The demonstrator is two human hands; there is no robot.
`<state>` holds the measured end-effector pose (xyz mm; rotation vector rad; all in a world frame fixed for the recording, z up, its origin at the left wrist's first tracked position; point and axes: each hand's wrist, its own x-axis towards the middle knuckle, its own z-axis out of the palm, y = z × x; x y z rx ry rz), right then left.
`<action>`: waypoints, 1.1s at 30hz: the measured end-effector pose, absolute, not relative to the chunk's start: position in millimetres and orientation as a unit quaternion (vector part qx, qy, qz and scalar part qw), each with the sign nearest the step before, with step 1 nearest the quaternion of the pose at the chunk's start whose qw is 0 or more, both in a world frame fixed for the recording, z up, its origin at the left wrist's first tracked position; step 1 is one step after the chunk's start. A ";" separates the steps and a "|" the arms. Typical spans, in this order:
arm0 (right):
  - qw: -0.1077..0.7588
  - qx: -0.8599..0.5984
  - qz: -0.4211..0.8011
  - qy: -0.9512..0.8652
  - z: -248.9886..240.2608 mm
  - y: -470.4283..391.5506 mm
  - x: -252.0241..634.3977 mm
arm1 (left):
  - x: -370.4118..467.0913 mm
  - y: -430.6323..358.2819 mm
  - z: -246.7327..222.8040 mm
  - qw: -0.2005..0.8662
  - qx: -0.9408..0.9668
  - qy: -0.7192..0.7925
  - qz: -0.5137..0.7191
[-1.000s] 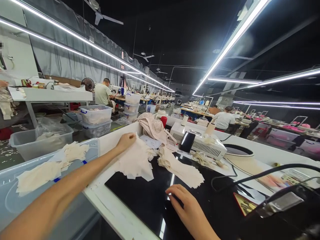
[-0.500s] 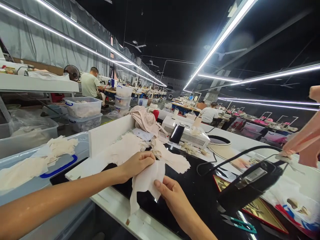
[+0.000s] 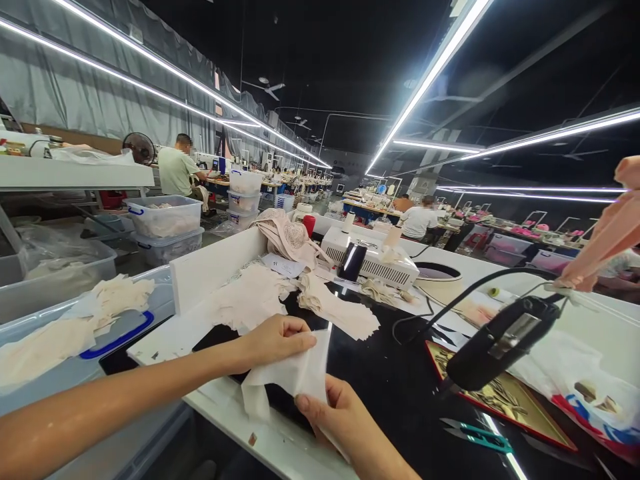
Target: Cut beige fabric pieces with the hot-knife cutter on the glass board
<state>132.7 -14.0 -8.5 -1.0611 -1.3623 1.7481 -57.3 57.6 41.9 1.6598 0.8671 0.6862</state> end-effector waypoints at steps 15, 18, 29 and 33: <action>0.334 -0.429 0.694 -0.471 -7.7 -17.6 141.5 | -42.9 62.5 37.3 0.552 0.678 0.383 0.297; 0.332 -0.442 0.680 -0.481 -10.0 -15.6 144.0 | -41.9 65.1 34.4 0.546 0.680 0.389 0.296; 0.285 -0.492 0.493 -0.659 -8.3 -6.4 174.6 | -40.2 80.8 39.9 0.376 0.794 0.345 0.330; 0.304 -0.542 0.193 -0.759 -8.3 6.0 201.0 | -39.3 77.7 47.5 0.112 0.904 0.238 0.337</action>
